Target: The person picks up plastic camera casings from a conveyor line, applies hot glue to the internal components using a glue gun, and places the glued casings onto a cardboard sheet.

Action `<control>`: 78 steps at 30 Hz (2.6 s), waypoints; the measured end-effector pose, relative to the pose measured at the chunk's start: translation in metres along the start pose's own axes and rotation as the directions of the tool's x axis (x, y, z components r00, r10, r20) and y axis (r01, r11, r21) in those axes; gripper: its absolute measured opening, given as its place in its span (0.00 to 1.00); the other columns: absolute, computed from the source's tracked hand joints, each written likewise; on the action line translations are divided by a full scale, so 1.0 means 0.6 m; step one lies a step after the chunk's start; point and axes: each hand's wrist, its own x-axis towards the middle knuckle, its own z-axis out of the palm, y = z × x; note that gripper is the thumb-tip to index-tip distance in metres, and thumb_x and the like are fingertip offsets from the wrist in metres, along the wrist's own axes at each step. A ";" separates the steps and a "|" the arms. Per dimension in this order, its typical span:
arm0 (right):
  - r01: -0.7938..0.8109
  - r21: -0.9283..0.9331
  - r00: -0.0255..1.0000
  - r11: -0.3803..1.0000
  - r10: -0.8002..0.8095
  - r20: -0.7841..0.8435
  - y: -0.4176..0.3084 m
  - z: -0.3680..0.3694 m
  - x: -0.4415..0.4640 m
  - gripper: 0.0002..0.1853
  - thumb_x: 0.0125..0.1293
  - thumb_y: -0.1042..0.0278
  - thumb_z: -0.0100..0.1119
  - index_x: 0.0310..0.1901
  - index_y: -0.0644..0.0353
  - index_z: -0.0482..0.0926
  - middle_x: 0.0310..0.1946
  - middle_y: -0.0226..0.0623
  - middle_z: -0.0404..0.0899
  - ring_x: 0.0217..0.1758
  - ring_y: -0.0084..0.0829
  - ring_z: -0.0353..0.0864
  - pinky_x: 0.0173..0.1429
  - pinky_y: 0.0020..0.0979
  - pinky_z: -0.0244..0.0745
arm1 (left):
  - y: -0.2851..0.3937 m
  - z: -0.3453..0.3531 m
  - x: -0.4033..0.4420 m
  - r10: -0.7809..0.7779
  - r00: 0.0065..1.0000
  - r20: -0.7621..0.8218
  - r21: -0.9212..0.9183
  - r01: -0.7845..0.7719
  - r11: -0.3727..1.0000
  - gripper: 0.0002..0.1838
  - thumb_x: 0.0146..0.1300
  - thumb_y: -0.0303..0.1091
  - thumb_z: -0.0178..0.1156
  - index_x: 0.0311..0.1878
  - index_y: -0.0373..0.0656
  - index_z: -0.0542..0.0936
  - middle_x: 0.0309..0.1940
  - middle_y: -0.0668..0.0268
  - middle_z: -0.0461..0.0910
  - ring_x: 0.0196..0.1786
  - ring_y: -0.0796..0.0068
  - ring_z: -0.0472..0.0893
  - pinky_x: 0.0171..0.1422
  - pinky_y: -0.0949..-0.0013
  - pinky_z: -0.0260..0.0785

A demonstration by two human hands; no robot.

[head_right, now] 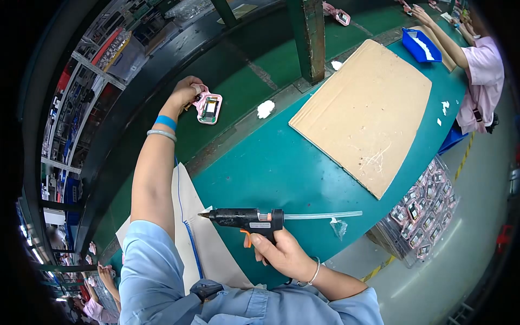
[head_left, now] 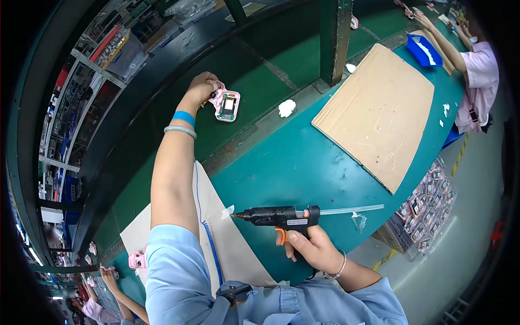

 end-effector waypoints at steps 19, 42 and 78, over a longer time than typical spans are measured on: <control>0.168 -0.192 0.944 0.967 -0.214 -0.253 0.012 0.038 0.005 0.14 0.72 0.62 0.44 0.45 0.67 0.69 0.34 0.41 0.77 0.20 0.22 0.71 0.19 0.21 0.67 | -0.024 -0.155 -0.475 -0.215 0.959 -0.186 -0.449 0.112 0.887 0.08 0.66 0.26 0.53 0.45 0.40 0.78 0.40 0.63 0.77 0.39 0.79 0.76 0.40 0.78 0.70; 0.082 -0.546 0.996 0.834 -0.049 0.076 0.034 0.219 0.004 0.13 0.69 0.65 0.50 0.46 0.66 0.70 0.31 0.34 0.77 0.21 0.20 0.71 0.24 0.19 0.67 | -0.092 -0.146 -0.701 -0.117 0.989 -0.091 -0.772 0.004 0.636 0.23 0.61 0.20 0.49 0.61 0.44 0.70 0.52 0.62 0.73 0.49 0.75 0.73 0.53 0.76 0.66; 0.222 -0.816 0.973 0.534 -0.175 0.150 0.040 0.230 0.017 0.14 0.68 0.61 0.53 0.43 0.65 0.75 0.29 0.38 0.75 0.26 0.29 0.72 0.30 0.27 0.68 | -0.084 -0.148 -0.715 -0.054 0.988 -0.144 -0.529 -0.031 0.848 0.25 0.60 0.20 0.48 0.63 0.42 0.69 0.48 0.62 0.74 0.40 0.80 0.73 0.45 0.81 0.65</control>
